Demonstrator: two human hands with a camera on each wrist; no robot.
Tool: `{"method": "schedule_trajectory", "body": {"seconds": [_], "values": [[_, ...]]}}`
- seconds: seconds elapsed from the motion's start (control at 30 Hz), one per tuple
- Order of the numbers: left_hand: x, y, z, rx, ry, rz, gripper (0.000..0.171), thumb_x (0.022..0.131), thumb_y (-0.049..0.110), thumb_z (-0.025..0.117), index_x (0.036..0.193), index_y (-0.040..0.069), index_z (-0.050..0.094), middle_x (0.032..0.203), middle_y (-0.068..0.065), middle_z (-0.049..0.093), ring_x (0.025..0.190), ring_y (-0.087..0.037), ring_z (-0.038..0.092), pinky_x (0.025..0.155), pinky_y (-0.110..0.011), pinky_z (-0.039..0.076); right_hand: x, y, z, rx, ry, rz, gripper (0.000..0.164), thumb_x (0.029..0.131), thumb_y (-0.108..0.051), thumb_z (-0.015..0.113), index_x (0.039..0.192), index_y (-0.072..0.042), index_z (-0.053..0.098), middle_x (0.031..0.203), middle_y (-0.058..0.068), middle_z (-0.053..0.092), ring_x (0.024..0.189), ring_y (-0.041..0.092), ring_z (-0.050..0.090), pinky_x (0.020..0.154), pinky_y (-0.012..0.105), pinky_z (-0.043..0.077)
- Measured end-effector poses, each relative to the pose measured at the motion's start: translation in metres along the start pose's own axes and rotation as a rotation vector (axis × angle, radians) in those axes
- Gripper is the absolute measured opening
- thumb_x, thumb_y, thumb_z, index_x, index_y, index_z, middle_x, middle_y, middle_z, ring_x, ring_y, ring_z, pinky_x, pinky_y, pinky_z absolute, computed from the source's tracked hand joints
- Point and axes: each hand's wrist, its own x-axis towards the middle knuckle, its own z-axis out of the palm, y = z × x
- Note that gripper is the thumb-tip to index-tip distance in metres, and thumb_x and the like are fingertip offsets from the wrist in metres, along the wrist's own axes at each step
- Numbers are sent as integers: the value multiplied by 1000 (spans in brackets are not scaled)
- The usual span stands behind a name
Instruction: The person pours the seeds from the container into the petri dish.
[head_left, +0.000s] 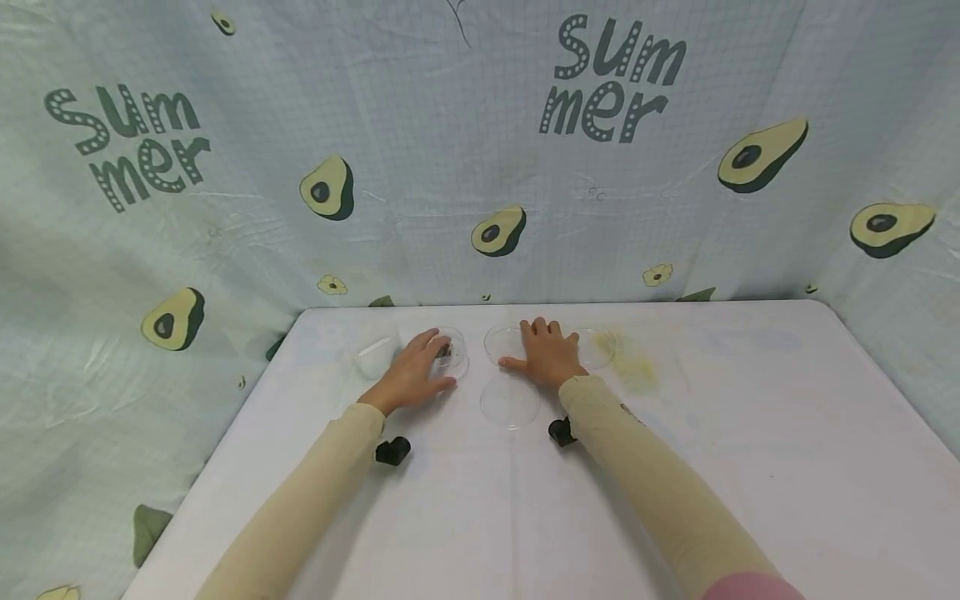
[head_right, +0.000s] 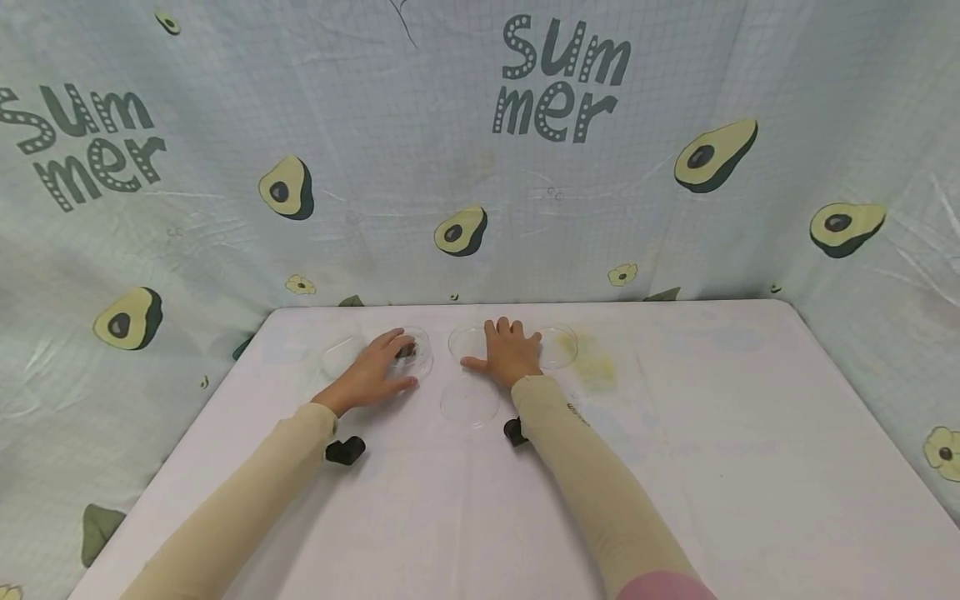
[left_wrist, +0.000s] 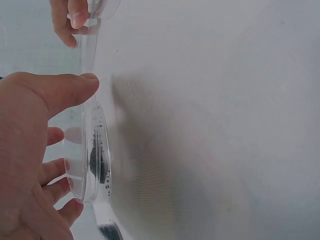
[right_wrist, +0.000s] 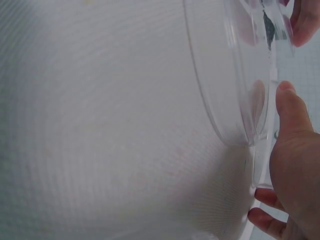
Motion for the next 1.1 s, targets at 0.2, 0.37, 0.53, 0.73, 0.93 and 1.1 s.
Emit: {"method": "schedule_trajectory", "body": {"seconds": [0.2, 0.37, 0.53, 0.73, 0.93, 1.1], "values": [[3, -3, 3, 17, 20, 8, 71, 89, 33, 70, 147, 9, 36, 157, -19, 25, 146, -36, 24, 117, -53, 27, -2, -2, -2, 9, -9, 2, 88, 85, -68, 55, 147, -8, 38, 139, 16, 46, 127, 36, 42, 101, 66, 38], [7, -3, 4, 29, 28, 6, 71, 89, 34, 69, 147, 9, 37, 157, -19, 25, 146, -36, 24, 117, -53, 27, -3, -2, -3, 11, -1, -1, 88, 85, -68, 55, 146, -8, 39, 137, 16, 46, 125, 36, 43, 99, 65, 39], [10, -2, 3, 37, 22, -9, 70, 90, 34, 67, 148, 10, 36, 158, -19, 23, 146, -36, 23, 117, -54, 26, -3, -2, -4, 9, 2, -2, 88, 84, -68, 56, 146, -8, 39, 137, 16, 47, 125, 36, 43, 99, 65, 39], [12, -1, 2, 44, 19, -16, 69, 91, 35, 66, 148, 9, 36, 158, -19, 22, 147, -36, 22, 118, -55, 25, -2, -1, -3, 4, 1, -5, 88, 84, -69, 55, 147, -9, 38, 137, 16, 47, 125, 35, 44, 99, 64, 39], [14, -1, 1, 54, 5, -27, 69, 92, 35, 64, 148, 10, 35, 159, -19, 21, 148, -36, 20, 118, -55, 24, -1, 0, -1, -2, 3, -9, 88, 84, -70, 54, 146, -9, 39, 137, 15, 47, 124, 35, 44, 98, 64, 40], [16, -1, 1, 69, -10, -35, 69, 93, 36, 62, 150, 10, 33, 159, -20, 20, 148, -37, 18, 119, -55, 22, 0, 0, 0, 1, 3, -8, 89, 84, -70, 55, 147, -9, 38, 137, 16, 46, 125, 35, 44, 98, 64, 40]]}}
